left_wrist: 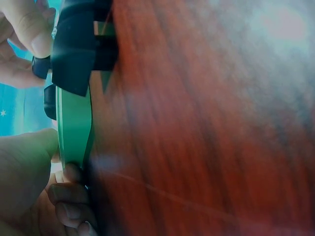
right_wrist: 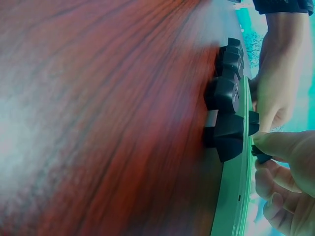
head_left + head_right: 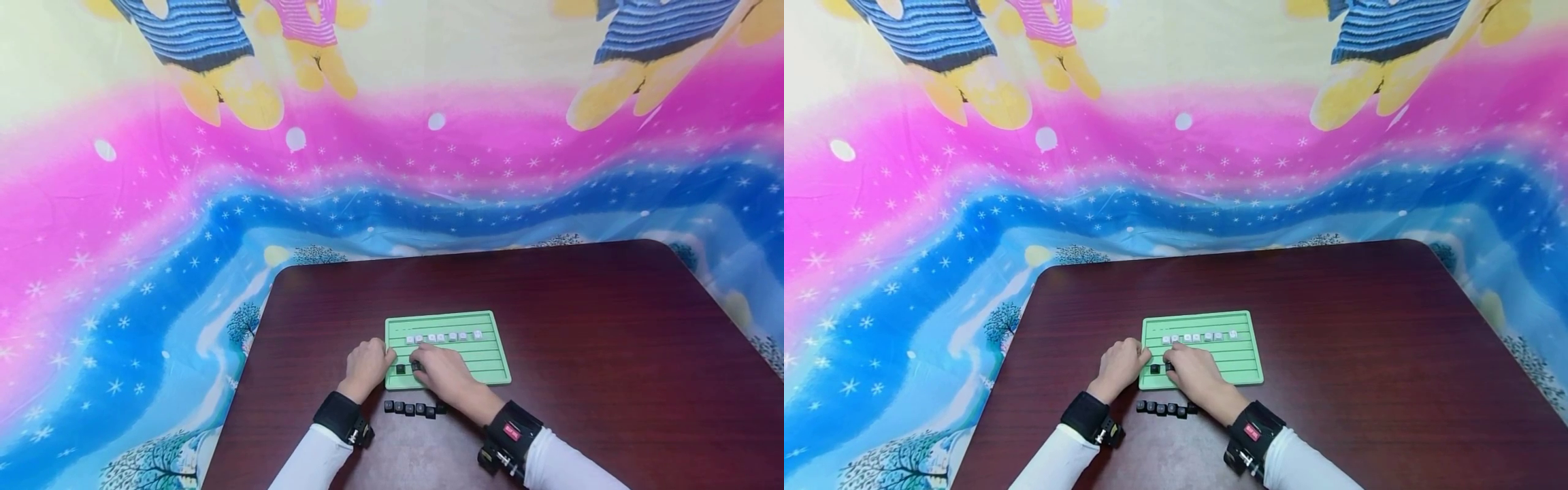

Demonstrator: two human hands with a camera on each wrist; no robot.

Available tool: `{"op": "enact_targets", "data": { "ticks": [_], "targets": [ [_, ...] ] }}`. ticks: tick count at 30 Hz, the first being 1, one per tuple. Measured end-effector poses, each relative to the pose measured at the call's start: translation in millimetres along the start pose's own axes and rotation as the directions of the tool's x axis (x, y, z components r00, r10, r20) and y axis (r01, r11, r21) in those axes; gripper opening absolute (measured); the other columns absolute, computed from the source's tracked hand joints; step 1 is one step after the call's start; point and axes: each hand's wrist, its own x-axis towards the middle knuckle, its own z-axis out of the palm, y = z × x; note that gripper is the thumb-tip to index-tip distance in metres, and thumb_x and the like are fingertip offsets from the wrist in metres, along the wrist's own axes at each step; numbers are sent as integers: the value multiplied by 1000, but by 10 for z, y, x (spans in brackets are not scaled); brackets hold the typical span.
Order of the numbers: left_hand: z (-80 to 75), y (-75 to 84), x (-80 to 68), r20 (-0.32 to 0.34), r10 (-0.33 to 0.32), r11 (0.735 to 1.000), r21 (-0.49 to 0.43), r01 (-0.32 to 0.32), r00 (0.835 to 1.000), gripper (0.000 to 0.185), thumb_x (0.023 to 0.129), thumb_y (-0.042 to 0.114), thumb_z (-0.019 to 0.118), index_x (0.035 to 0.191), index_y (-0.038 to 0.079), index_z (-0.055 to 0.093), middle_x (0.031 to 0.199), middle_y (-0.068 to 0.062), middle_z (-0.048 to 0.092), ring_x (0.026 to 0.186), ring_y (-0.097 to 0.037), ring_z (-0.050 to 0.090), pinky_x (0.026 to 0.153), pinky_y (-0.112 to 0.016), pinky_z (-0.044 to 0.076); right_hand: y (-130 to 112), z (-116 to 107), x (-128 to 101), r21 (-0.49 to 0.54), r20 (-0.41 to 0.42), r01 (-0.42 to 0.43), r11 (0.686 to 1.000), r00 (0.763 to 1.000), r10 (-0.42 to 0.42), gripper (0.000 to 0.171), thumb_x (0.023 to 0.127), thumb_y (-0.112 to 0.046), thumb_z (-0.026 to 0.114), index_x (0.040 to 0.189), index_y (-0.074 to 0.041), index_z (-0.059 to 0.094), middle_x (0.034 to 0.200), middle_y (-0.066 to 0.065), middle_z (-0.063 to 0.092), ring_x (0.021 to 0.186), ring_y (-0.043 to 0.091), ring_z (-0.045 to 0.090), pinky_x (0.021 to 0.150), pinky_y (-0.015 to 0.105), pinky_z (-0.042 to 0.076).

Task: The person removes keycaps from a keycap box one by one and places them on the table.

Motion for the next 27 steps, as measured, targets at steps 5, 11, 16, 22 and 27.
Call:
{"op": "enact_targets", "data": {
  "ticks": [5, 11, 16, 22, 27],
  "targets": [
    [7, -5, 0, -11, 10, 1000, 5, -10, 1000, 52, 94, 23, 60, 54, 21, 27, 50, 10, 17, 41, -10, 20, 43, -25, 17, 24, -13, -35, -4, 0, -12, 1000, 1000, 12, 19, 84, -18, 80, 101, -16, 74, 93, -4, 70, 77, 13, 67, 63, 27, 51],
    [2, 1, 6, 10, -9, 1000, 9, 9, 1000, 52, 95, 24, 59, 54, 20, 27, 50, 10, 17, 41, -10, 20, 43, -25, 17, 49, -27, -83, -6, -2, -21, 1000, 1000, 21, 19, 84, -20, 80, 102, -16, 75, 92, -4, 70, 79, 14, 68, 64, 29, 53],
    [14, -1, 21, 27, -32, 999, 4, 31, 999, 52, 96, 26, 58, 54, 20, 28, 50, 9, 19, 42, -11, 22, 44, -26, 18, 78, -39, -122, -14, -8, -23, 1000, 1000, 23, 20, 84, -22, 80, 102, -16, 75, 93, -4, 71, 80, 13, 69, 66, 29, 54],
    [18, -6, 23, 15, -31, 1000, 3, 31, 999, 52, 95, 26, 59, 54, 20, 28, 50, 9, 19, 42, -12, 23, 43, -27, 19, 108, -67, -150, -16, -16, -28, 999, 999, 28, 18, 84, -22, 79, 102, -16, 75, 92, -4, 70, 80, 14, 69, 66, 31, 54],
    [13, -8, 20, 20, -25, 1000, 7, 25, 999, 52, 95, 26, 59, 53, 20, 28, 50, 9, 18, 42, -11, 22, 43, -26, 19, 111, -99, -190, -17, -25, -23, 1000, 999, 22, 18, 85, -21, 79, 101, -16, 75, 92, -4, 71, 80, 14, 69, 66, 30, 54]
  ]
}}
